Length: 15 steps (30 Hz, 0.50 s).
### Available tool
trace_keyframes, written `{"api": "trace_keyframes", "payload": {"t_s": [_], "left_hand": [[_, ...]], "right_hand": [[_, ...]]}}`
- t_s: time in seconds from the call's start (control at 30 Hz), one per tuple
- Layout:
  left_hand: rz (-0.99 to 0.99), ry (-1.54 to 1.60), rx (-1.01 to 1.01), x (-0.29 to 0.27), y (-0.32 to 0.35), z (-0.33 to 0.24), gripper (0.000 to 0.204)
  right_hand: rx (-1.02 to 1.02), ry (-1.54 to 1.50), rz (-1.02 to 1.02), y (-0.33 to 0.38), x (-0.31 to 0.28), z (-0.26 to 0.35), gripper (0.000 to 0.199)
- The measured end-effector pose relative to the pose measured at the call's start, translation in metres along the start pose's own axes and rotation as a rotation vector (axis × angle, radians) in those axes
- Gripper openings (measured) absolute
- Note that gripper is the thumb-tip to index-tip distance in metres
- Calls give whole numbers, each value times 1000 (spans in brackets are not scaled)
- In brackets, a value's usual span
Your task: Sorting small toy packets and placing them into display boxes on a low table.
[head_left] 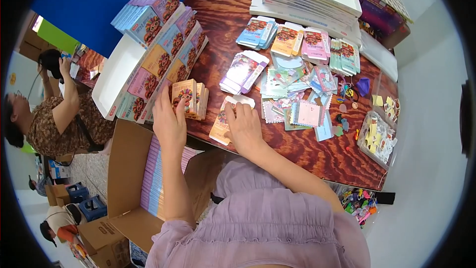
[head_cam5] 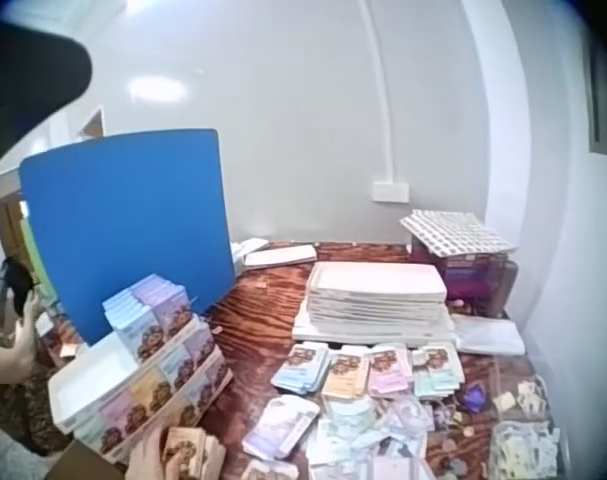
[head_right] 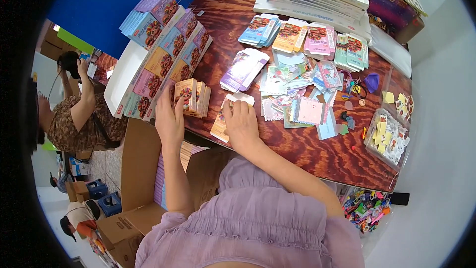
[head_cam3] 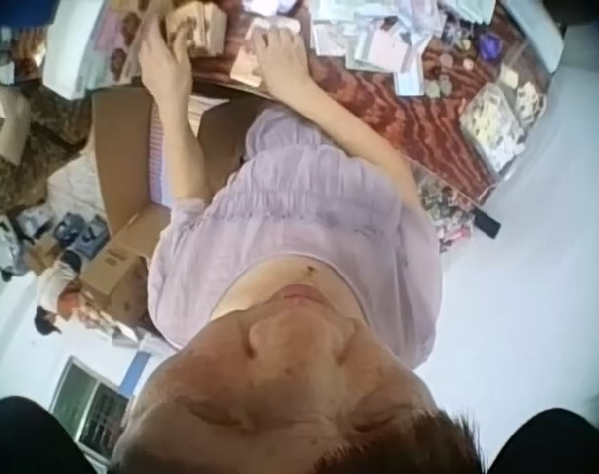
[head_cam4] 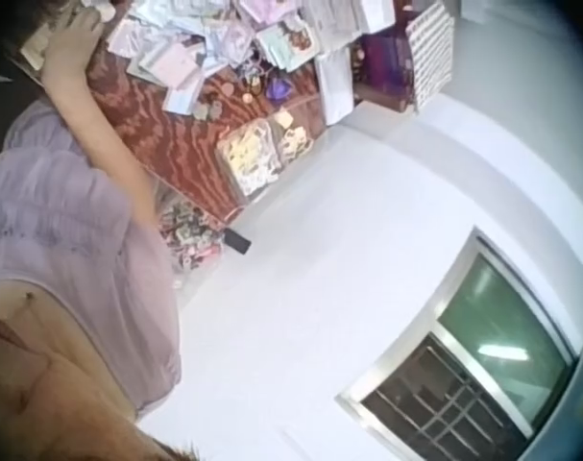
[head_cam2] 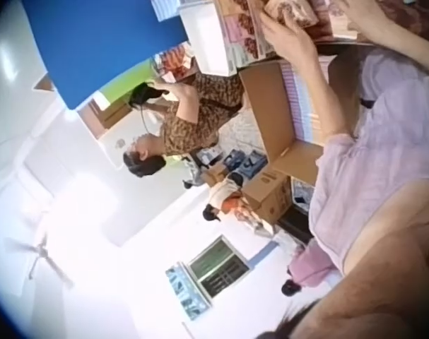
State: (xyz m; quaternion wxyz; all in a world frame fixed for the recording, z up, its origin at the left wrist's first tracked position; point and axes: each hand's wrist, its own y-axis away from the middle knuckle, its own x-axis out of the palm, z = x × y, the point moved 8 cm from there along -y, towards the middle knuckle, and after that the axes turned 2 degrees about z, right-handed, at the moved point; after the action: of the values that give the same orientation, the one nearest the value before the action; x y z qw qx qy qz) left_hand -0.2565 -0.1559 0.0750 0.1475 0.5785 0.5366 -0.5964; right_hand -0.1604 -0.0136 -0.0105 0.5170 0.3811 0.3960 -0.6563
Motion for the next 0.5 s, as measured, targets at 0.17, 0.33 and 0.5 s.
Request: {"api": "trace_keyframes", "payload": {"t_s": [0.17,0.33,0.5], "left_hand": [[345,598,-145,-6,38,-50,40],[894,981,-31,28,64,-83,57],[993,1056,166,46,57,-114,71]], "right_hand": [[-63,-67,-220,-1,-29,-10,56],[-185,-341,-246,36,-102,-16,25],[-137,-572,-260,59,-133,-30,16]]}}
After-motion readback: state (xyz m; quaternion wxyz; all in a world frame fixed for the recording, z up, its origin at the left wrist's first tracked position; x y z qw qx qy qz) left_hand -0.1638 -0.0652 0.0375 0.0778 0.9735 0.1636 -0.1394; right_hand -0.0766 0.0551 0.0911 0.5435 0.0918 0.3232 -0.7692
